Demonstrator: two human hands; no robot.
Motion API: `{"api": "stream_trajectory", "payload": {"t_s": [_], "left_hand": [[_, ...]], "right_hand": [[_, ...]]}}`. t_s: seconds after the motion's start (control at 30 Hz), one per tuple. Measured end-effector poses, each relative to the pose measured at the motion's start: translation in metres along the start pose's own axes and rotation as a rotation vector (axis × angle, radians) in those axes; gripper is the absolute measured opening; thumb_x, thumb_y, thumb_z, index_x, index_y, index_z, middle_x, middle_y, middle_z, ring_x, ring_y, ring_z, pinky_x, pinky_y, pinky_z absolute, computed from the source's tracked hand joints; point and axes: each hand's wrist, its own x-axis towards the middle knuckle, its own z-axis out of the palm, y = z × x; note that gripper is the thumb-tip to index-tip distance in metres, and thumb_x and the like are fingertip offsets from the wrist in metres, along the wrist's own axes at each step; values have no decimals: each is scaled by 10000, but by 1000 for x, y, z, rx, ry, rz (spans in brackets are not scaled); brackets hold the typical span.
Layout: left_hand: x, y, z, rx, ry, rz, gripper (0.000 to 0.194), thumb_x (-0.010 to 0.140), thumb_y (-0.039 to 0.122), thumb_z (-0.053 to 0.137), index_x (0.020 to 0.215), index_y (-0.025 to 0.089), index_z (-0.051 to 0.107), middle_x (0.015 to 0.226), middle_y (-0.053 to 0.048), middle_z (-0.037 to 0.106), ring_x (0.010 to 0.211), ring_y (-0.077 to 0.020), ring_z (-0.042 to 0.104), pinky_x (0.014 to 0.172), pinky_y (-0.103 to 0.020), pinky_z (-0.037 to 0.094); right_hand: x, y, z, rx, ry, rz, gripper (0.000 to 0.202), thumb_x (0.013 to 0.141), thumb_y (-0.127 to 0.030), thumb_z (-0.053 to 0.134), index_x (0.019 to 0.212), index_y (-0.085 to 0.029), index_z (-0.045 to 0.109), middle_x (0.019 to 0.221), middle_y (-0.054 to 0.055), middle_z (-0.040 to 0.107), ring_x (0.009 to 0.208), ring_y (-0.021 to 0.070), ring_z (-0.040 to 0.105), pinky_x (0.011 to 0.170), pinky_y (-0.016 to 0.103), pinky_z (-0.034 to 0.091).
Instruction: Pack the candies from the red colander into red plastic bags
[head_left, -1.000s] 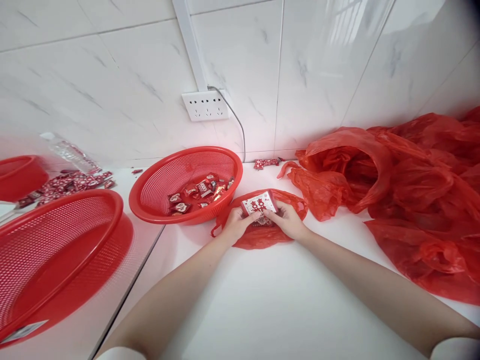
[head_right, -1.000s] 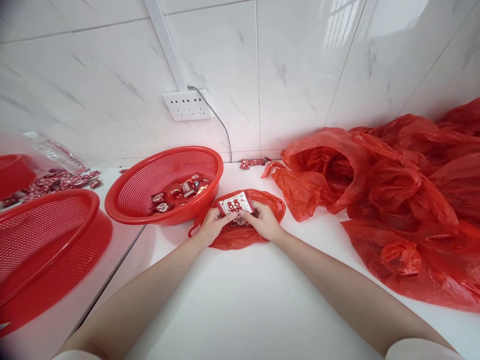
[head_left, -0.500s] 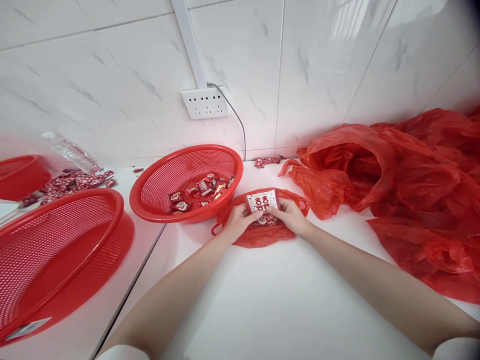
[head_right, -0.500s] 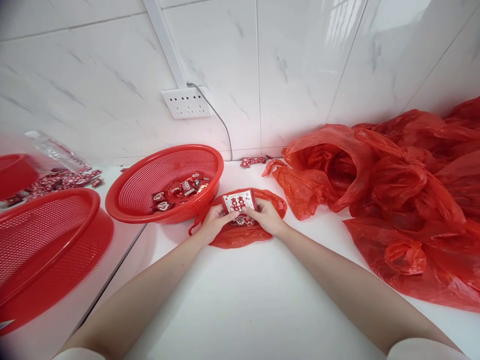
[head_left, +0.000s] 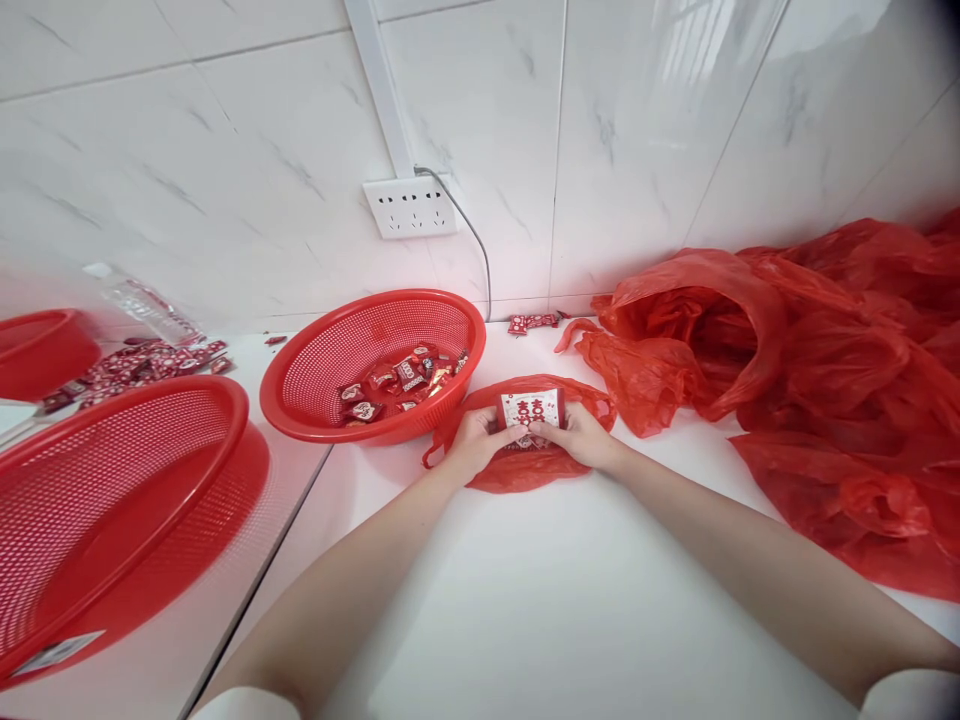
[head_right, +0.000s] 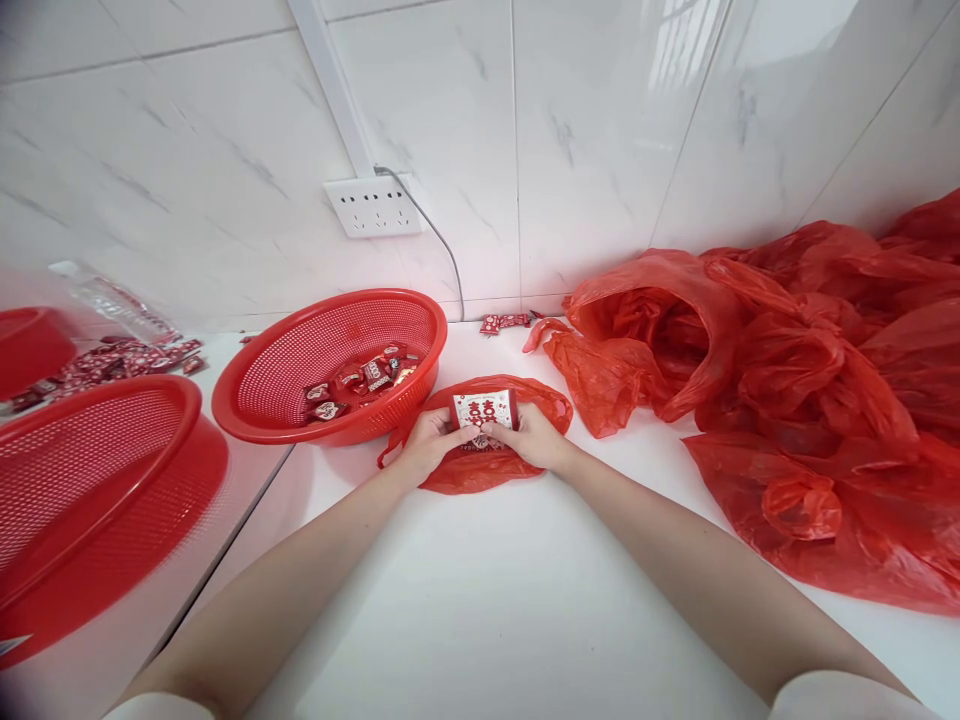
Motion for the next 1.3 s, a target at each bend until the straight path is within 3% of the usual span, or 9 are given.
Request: {"api": "stream_trajectory", "payload": {"t_s": [0.13,0.3,0.5,0.63,0.83,1.07,1.3], "left_hand": [[1,-3,0,6,50,18,454,622,348,839,1003,130,722,983,-88,752,885,-242,695,901,-410,518],[0,-2,1,-12,33,21,426,641,367,824,983,132,729,949,-80,756,858,-241,695,875,-407,527],[0,-2,3,-20,121,51,366,660,366,809,939,142,731,890,-59,756,811,-219,684,835,-377,528],[2,-5,2,-20,94,25,358,648,345,819,931,148,721,866,-52,750,787,-208,676,820,-366,528],[2,-4,0,-31,23,66,422,681,319,806,1058,165,697,1055,-72,734,966,-230,665,917,-363,487],[0,-3,0,-5,-5,35,389,699,365,785,1011,139,731,974,-77,753,888,-244,683,860,-376,510],[1,-1,2,-76,89,43,370,643,354,820,933,137,744,901,-66,761,838,-241,689,850,-391,511]], "right_hand": [[2,2,0,59,23,36,339,739,-474,737,858,-162,677,740,25,701,642,165,635,643,319,552],[3,5,0,56,61,54,329,733,-458,748,856,-161,681,737,26,705,633,159,632,625,306,547],[4,2,-2,108,15,77,365,720,-489,746,865,-158,696,768,38,727,717,184,666,681,324,550],[4,2,-3,93,27,108,389,720,-490,744,889,-144,688,789,42,731,676,172,653,639,308,532],[3,0,-1,106,28,89,387,741,-501,723,899,-150,681,805,43,725,674,169,645,652,310,531],[3,-1,1,57,101,50,396,743,-535,709,848,-155,667,739,25,699,601,143,592,584,283,508],[3,4,0,51,127,92,367,725,-508,732,835,-161,686,696,23,692,590,156,609,577,294,512]]}}
